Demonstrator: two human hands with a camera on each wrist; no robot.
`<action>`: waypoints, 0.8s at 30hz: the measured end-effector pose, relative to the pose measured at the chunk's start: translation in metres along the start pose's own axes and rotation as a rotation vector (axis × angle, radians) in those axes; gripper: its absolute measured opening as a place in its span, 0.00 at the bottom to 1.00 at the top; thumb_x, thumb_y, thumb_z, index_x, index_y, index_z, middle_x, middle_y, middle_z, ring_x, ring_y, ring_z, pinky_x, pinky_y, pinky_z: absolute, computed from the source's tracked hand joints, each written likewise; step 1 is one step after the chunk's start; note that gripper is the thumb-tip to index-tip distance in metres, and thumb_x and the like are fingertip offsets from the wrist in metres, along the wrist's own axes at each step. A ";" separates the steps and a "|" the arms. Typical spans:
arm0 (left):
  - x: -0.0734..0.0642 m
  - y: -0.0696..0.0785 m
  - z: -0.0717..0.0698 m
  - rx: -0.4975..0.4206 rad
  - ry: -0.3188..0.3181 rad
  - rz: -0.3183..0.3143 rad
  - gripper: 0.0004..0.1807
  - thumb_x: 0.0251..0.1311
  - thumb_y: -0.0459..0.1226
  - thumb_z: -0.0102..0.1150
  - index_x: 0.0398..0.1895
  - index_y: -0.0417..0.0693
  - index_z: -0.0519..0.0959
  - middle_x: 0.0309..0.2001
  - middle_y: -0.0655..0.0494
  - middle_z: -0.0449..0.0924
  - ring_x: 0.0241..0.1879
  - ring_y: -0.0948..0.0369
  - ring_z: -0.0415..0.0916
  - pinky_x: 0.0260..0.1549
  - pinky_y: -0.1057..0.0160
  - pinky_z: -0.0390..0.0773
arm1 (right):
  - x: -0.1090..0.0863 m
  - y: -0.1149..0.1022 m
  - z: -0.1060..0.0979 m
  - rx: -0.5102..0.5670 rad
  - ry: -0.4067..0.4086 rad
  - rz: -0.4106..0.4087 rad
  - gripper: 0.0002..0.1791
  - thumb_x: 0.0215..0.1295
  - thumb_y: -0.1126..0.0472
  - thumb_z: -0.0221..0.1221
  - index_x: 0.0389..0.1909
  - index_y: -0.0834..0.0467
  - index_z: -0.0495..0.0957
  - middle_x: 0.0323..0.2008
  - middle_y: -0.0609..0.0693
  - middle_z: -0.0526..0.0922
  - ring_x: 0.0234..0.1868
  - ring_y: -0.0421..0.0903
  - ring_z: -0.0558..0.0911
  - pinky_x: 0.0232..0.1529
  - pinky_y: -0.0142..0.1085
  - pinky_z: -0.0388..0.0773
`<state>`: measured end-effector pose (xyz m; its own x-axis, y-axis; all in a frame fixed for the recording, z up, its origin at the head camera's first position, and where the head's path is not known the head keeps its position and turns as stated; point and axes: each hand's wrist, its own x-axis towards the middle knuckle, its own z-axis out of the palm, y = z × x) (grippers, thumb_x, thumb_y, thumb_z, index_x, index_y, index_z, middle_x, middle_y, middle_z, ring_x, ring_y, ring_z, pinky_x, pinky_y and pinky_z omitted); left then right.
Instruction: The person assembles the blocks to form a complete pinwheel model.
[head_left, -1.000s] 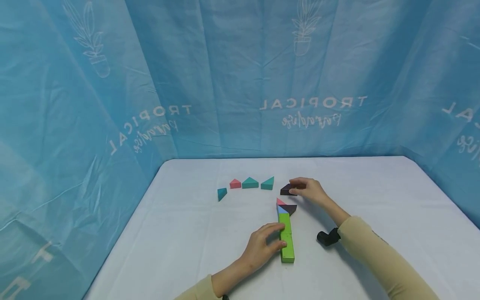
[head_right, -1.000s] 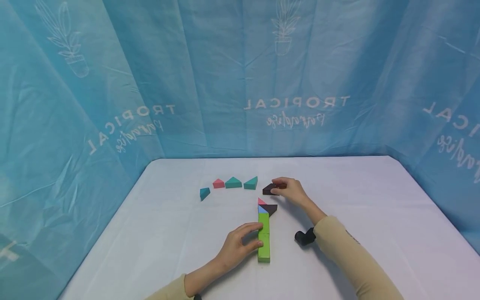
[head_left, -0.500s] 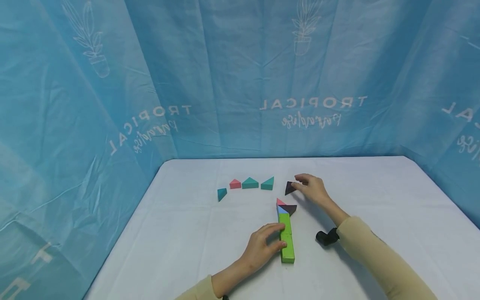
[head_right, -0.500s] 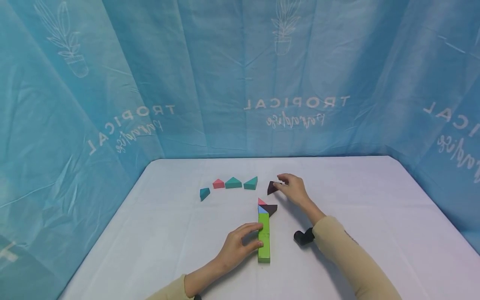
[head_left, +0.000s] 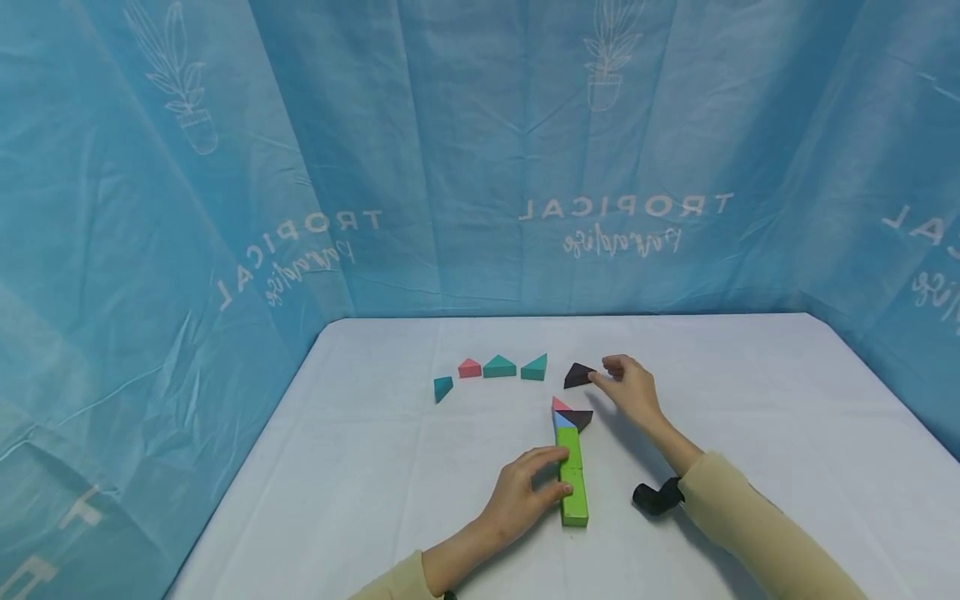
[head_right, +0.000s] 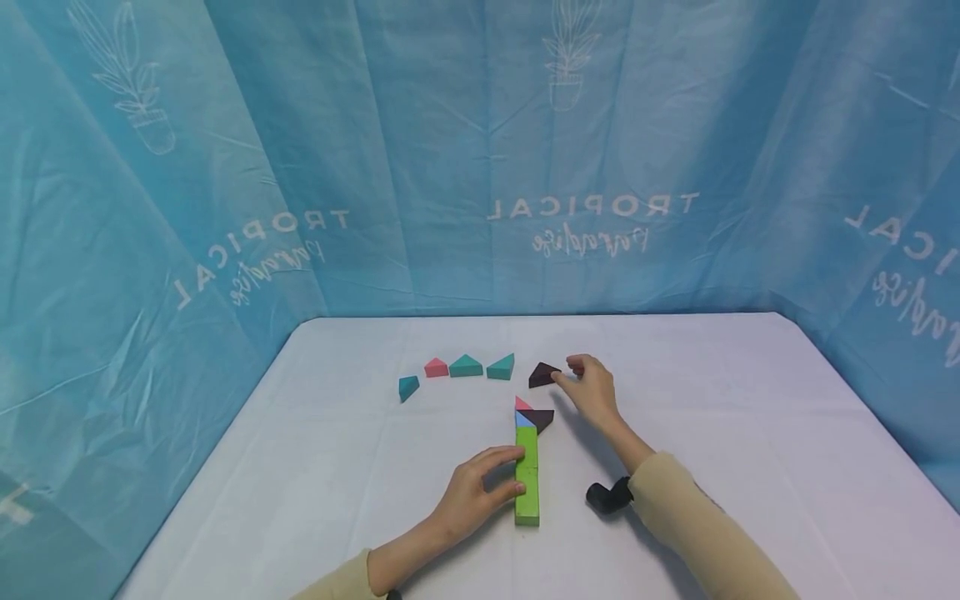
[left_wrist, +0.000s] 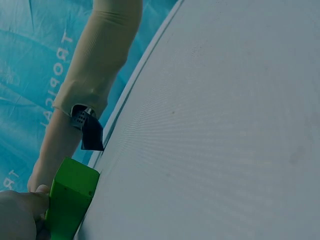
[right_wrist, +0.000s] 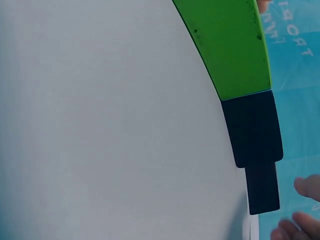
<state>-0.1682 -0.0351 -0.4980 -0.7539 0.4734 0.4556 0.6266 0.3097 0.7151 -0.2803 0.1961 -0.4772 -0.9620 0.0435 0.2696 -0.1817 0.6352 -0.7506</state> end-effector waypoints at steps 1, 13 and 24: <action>0.000 0.000 0.000 0.001 0.000 0.002 0.24 0.55 0.39 0.66 0.55 0.40 0.75 0.55 0.53 0.77 0.58 0.60 0.70 0.58 0.62 0.69 | -0.001 0.000 0.000 0.010 -0.004 0.004 0.23 0.62 0.54 0.62 0.49 0.68 0.76 0.44 0.63 0.80 0.46 0.57 0.79 0.48 0.48 0.76; 0.000 0.000 0.000 -0.018 -0.006 -0.006 0.25 0.56 0.39 0.65 0.56 0.40 0.75 0.55 0.53 0.76 0.58 0.60 0.70 0.58 0.62 0.68 | 0.008 -0.001 0.005 0.066 -0.098 0.082 0.26 0.62 0.51 0.61 0.54 0.66 0.75 0.48 0.61 0.80 0.50 0.56 0.78 0.50 0.49 0.76; 0.000 0.002 -0.001 -0.034 -0.021 -0.033 0.24 0.57 0.40 0.64 0.57 0.42 0.75 0.56 0.56 0.75 0.59 0.62 0.69 0.58 0.62 0.68 | 0.013 -0.005 0.012 0.037 -0.129 0.039 0.29 0.60 0.53 0.64 0.55 0.68 0.73 0.49 0.64 0.79 0.50 0.58 0.78 0.49 0.49 0.77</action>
<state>-0.1671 -0.0353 -0.4965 -0.7693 0.4806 0.4209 0.5945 0.2974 0.7471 -0.2949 0.1842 -0.4778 -0.9863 -0.0336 0.1617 -0.1488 0.6060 -0.7814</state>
